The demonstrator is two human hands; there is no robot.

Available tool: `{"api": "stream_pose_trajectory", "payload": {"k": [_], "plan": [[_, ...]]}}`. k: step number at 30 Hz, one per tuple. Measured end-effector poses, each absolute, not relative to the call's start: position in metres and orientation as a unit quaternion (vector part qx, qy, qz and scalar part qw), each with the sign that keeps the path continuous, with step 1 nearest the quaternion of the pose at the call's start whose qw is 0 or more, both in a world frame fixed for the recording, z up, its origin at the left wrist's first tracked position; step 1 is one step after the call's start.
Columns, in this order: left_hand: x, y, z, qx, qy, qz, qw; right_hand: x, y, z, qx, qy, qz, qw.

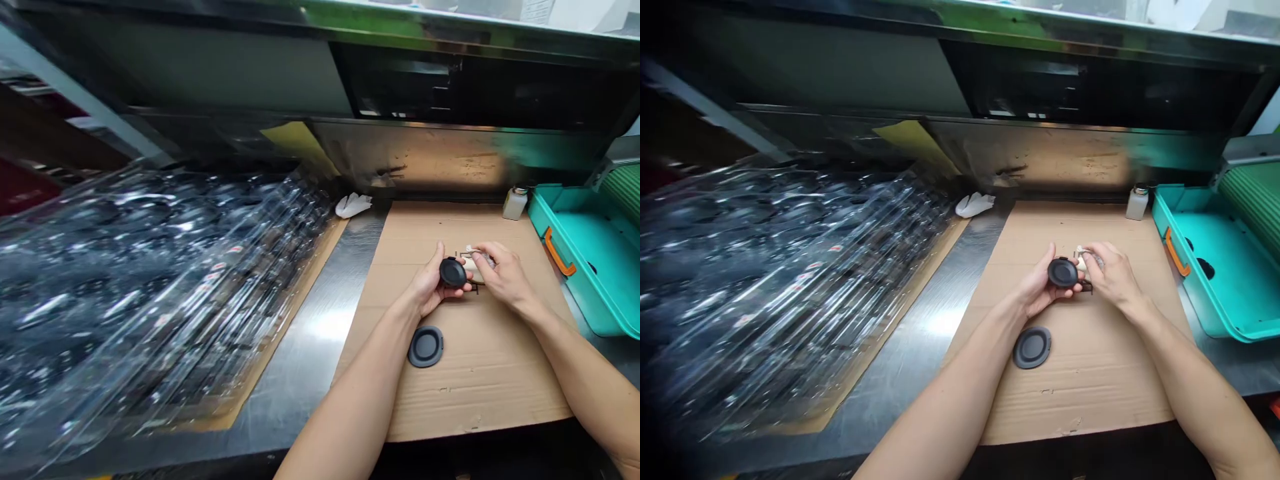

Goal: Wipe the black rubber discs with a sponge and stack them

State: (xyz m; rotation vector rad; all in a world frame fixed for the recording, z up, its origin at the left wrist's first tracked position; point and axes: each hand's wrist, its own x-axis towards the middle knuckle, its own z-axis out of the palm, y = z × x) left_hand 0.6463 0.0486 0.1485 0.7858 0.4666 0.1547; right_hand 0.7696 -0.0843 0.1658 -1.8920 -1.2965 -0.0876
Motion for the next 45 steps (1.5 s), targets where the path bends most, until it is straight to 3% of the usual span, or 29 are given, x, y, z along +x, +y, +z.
{"api": "stream_pose_trajectory", "payload": {"k": [3,8,14,17,27,32,36,39,45], "plan": [[0.646,0.046,0.147,0.389,0.215,0.081,0.892,0.792,-0.081,0.174,-0.797,-0.440,-0.092,0.403],[0.645,0.048,0.145,0.373,0.193,0.090,0.903,0.878,-0.065,0.220,-0.901,-0.288,-0.172,0.274],[0.645,0.047,0.147,0.360,0.189,0.076,0.910,0.955,-0.037,0.272,-0.943,-0.301,-0.070,0.119],[0.646,0.047,0.148,0.350,0.192,0.066,0.915,0.967,-0.033,0.278,-0.939,-0.332,-0.030,0.084],[0.647,0.049,0.147,0.302,0.131,0.060,0.942,0.971,-0.035,0.287,-0.938,-0.334,-0.051,0.083],[0.649,0.051,0.148,0.301,0.139,0.068,0.941,0.914,-0.036,0.292,-0.878,-0.423,-0.096,0.199],[0.653,0.049,0.144,0.339,0.201,0.103,0.913,0.818,-0.050,0.255,-0.780,-0.557,-0.078,0.275],[0.655,0.045,0.142,0.365,0.220,0.108,0.898,0.770,-0.068,0.215,-0.759,-0.587,-0.055,0.275],[0.656,0.035,0.139,0.501,0.239,0.147,0.818,0.763,-0.081,0.171,-0.773,-0.578,-0.027,0.261]]}}
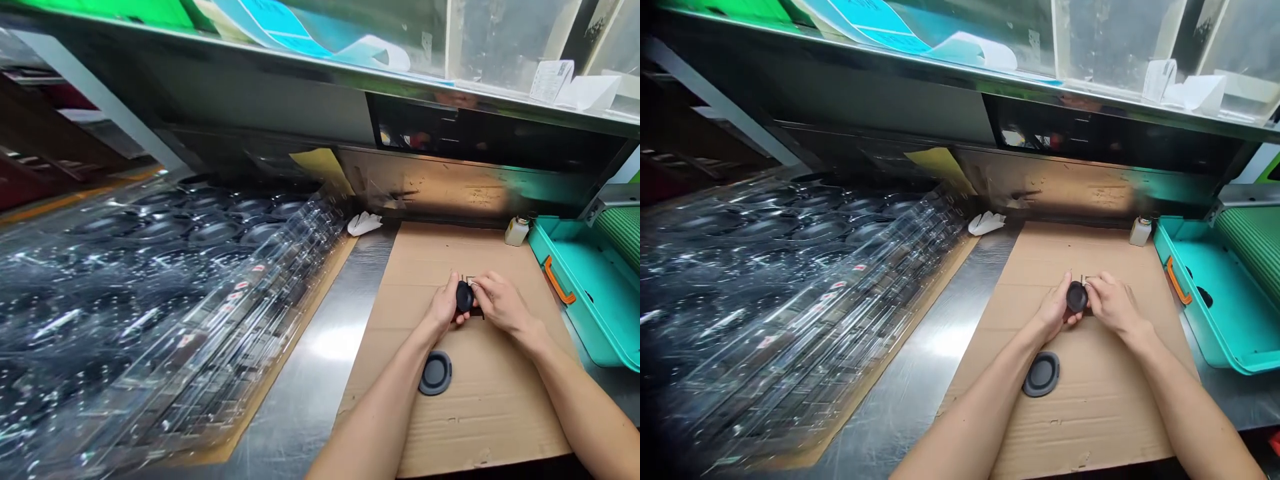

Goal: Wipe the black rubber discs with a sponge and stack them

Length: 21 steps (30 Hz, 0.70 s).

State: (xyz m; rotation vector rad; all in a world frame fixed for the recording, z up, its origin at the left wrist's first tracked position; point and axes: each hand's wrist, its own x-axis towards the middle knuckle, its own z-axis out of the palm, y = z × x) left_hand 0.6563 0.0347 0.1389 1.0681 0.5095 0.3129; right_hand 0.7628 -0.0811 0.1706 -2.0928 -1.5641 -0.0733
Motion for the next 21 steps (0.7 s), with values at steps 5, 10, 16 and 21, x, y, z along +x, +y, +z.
{"api": "stream_pose_trajectory", "payload": {"k": [5,10,16,21], "plan": [[0.6551,0.0296,0.1373,0.573,0.261,0.139,0.764,0.7642,-0.0799,0.1676,-0.794,-0.574,-0.029,0.197],[0.6550,0.0259,0.1365,0.630,0.271,0.135,0.715,0.7631,-0.0816,0.1663,-0.793,-0.579,-0.029,0.187],[0.6547,0.0242,0.1367,0.613,0.266,0.140,0.730,0.7634,-0.0820,0.1667,-0.788,-0.591,-0.027,0.168],[0.6574,0.0253,0.1324,0.618,0.268,0.150,0.724,0.7623,-0.0796,0.1649,-0.800,-0.569,-0.042,0.184]]}}
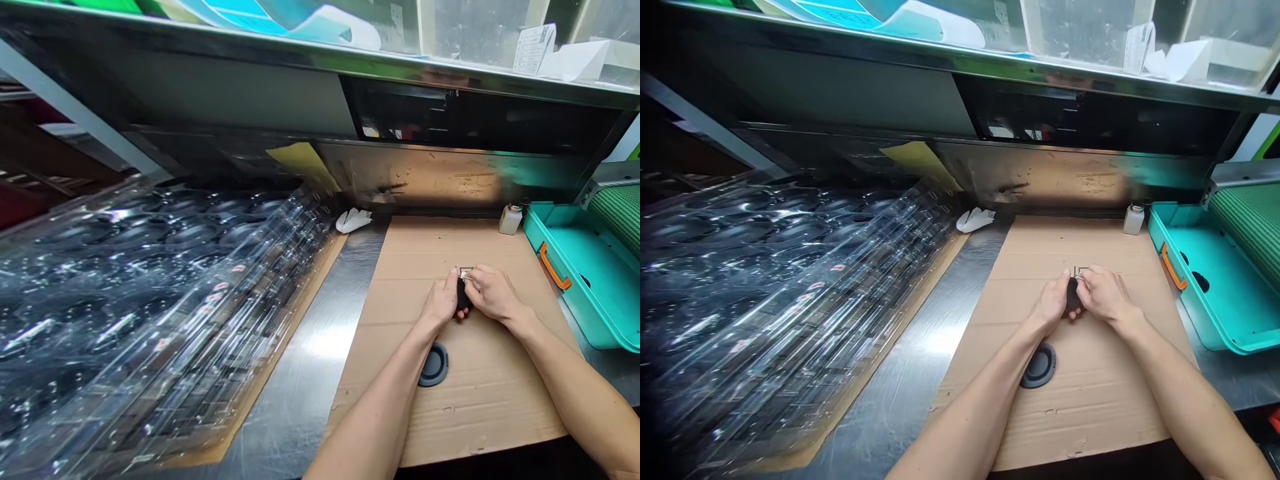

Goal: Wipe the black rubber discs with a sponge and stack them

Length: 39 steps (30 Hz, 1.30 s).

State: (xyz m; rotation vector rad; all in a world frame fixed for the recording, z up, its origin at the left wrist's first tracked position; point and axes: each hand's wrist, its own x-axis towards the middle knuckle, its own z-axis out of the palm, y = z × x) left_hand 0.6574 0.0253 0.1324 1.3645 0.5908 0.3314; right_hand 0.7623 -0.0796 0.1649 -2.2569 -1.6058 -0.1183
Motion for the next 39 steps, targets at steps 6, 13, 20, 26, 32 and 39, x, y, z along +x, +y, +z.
{"api": "stream_pose_trajectory", "payload": {"k": [6,13,20,26,32,39], "plan": [[0.658,0.026,0.129,0.583,0.282,0.168,0.743,0.765,-0.083,0.164,-0.805,-0.565,-0.016,0.177],[0.660,0.026,0.130,0.544,0.273,0.181,0.773,0.766,-0.085,0.168,-0.797,-0.551,-0.033,0.246],[0.656,0.023,0.136,0.592,0.279,0.162,0.739,0.763,-0.087,0.163,-0.792,-0.570,-0.015,0.221],[0.655,0.022,0.134,0.637,0.282,0.158,0.700,0.762,-0.081,0.157,-0.789,-0.580,-0.053,0.196],[0.657,0.024,0.129,0.629,0.293,0.159,0.702,0.757,-0.080,0.156,-0.801,-0.572,-0.059,0.166],[0.656,0.024,0.125,0.631,0.282,0.164,0.704,0.754,-0.080,0.159,-0.810,-0.563,-0.061,0.153]]}}
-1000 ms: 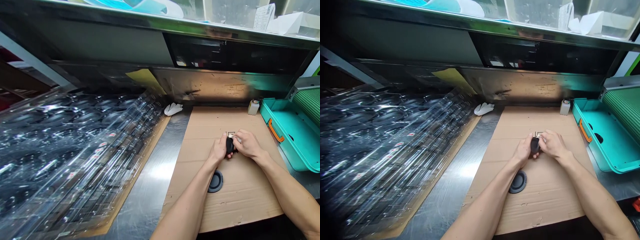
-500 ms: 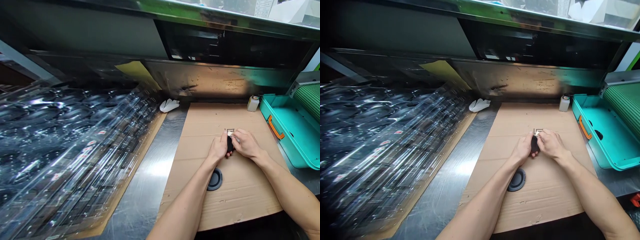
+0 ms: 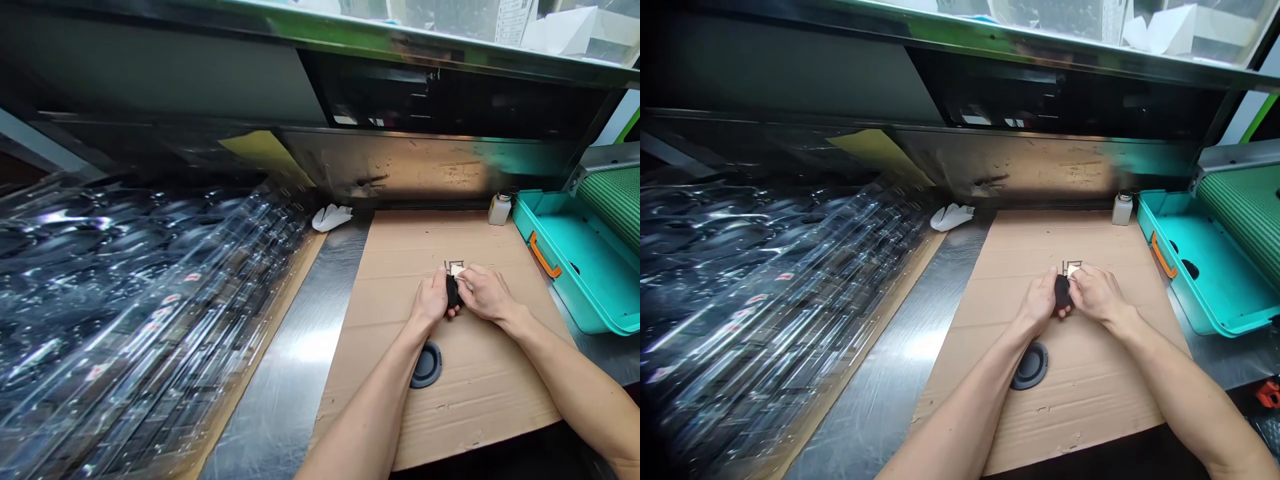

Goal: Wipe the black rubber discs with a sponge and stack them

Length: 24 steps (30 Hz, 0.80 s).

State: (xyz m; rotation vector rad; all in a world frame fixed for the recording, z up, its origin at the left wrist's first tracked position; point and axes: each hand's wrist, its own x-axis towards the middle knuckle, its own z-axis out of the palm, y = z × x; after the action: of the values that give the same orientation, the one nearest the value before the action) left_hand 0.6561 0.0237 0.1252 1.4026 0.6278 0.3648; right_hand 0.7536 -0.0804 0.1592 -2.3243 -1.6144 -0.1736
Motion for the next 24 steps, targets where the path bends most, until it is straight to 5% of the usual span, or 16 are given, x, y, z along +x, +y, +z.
{"api": "stream_pose_trajectory", "payload": {"k": [4,12,24], "plan": [[0.657,0.024,0.127,0.620,0.277,0.166,0.715,0.754,-0.075,0.156,-0.809,-0.555,-0.062,0.184],[0.656,0.032,0.147,0.404,0.276,0.143,0.860,0.758,-0.083,0.161,-0.772,-0.451,-0.042,0.446],[0.657,0.026,0.126,0.560,0.306,0.201,0.743,0.743,-0.078,0.158,-0.774,-0.581,-0.065,0.242]]}}
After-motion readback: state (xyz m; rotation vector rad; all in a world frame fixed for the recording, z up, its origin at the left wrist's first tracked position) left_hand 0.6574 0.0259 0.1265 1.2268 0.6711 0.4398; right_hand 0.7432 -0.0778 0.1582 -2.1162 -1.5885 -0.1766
